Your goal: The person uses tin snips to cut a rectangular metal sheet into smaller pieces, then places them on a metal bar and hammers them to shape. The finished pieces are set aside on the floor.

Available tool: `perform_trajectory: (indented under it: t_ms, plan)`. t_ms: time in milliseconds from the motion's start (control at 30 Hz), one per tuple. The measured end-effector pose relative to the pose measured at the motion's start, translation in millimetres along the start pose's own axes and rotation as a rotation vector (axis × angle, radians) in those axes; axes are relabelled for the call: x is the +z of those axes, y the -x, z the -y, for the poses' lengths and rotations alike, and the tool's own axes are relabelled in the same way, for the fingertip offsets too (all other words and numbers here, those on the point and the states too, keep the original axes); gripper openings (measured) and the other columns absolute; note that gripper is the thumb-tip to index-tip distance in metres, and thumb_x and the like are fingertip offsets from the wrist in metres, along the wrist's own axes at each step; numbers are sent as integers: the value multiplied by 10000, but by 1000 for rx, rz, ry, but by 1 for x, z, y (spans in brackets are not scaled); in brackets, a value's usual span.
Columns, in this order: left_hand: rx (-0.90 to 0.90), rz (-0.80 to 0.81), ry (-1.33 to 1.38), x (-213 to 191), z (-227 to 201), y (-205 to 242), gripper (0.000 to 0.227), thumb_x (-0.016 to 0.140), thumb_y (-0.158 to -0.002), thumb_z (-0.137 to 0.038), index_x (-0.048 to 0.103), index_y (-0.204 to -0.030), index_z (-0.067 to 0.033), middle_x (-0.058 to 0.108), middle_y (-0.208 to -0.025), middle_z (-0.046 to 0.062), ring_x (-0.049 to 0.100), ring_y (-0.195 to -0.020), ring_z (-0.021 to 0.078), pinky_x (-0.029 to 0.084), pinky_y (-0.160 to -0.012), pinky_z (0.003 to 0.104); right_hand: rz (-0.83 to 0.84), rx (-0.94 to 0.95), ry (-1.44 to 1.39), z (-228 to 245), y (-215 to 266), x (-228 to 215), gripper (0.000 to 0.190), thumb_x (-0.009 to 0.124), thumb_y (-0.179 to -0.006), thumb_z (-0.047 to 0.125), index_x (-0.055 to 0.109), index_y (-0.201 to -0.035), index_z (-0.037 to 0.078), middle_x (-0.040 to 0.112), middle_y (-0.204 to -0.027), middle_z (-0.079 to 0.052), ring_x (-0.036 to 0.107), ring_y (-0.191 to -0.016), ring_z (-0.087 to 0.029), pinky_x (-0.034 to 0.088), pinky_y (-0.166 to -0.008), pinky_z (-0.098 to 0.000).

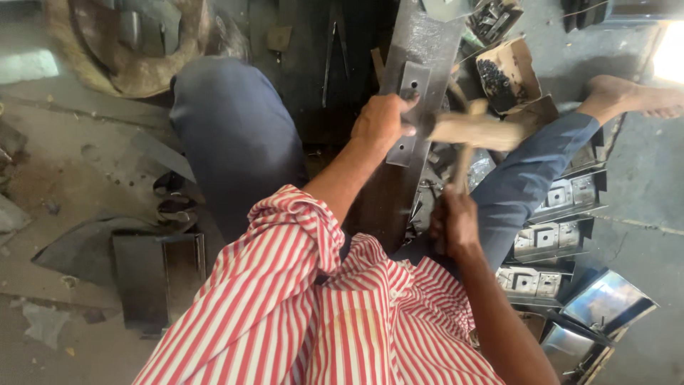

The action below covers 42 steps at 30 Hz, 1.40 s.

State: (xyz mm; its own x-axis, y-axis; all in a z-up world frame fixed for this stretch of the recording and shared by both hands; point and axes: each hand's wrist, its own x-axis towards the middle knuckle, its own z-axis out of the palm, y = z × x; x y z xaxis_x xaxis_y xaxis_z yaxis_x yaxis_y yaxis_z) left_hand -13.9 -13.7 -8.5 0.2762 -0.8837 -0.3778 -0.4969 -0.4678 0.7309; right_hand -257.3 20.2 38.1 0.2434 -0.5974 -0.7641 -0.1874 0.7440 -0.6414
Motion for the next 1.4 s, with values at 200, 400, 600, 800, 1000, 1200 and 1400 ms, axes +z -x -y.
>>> perform_trajectory:
  t_ms: [200,400,600,800,1000,1200,1400]
  plan:
    - [-131,102,41,-1,-3,4,586,828,-818,-263,628,-1368,-302,731,-1138,153,731,-1015,310,579,-906,418,-52,-101,-56,-4,1,1,207,518,-1034,296,425,-923,148,388,-619,17,398,-440,-123,359,-374,-320]
    - [-92,75,8,-7,-2,13,596,831,-847,-261,607,-1399,-270,728,-1151,175,725,-1048,325,582,-905,418,-18,-119,-192,-1,-6,4,311,529,-1064,386,445,-916,126,394,-623,8,361,-433,-107,325,-381,-289]
    - [-159,140,-5,-9,-7,6,516,816,-833,-302,643,-1319,-291,725,-1126,166,714,-1037,327,568,-904,422,-37,-99,-125,7,-7,9,368,519,-1078,383,379,-850,131,371,-604,5,375,-438,-133,339,-381,-323]
    - [-42,50,-27,-6,-2,-2,599,849,-731,-281,663,-1300,-300,737,-1090,147,732,-976,326,585,-847,429,-27,-31,-67,12,-18,6,274,526,-1035,338,375,-870,179,355,-601,30,349,-429,-114,304,-369,-315]
    - [-101,73,3,-8,-1,1,542,831,-807,-315,664,-1322,-279,737,-1096,163,720,-995,346,572,-861,448,-85,-58,86,10,-23,6,257,528,-1059,281,429,-897,109,419,-623,-10,424,-446,-144,358,-386,-336]
    - [-157,63,72,-14,-3,15,466,813,-893,-322,671,-1325,-219,747,-1137,171,730,-1057,331,580,-928,423,-44,-80,-98,12,-13,15,247,513,-1042,323,393,-909,153,386,-612,17,368,-436,-110,334,-372,-310]
    - [-118,62,27,-15,-4,21,578,843,-816,-216,644,-1358,-234,717,-1172,178,710,-1057,338,571,-915,422,-61,-145,-19,6,-4,8,253,503,-1065,306,419,-900,134,397,-608,7,373,-423,-123,329,-359,-318]
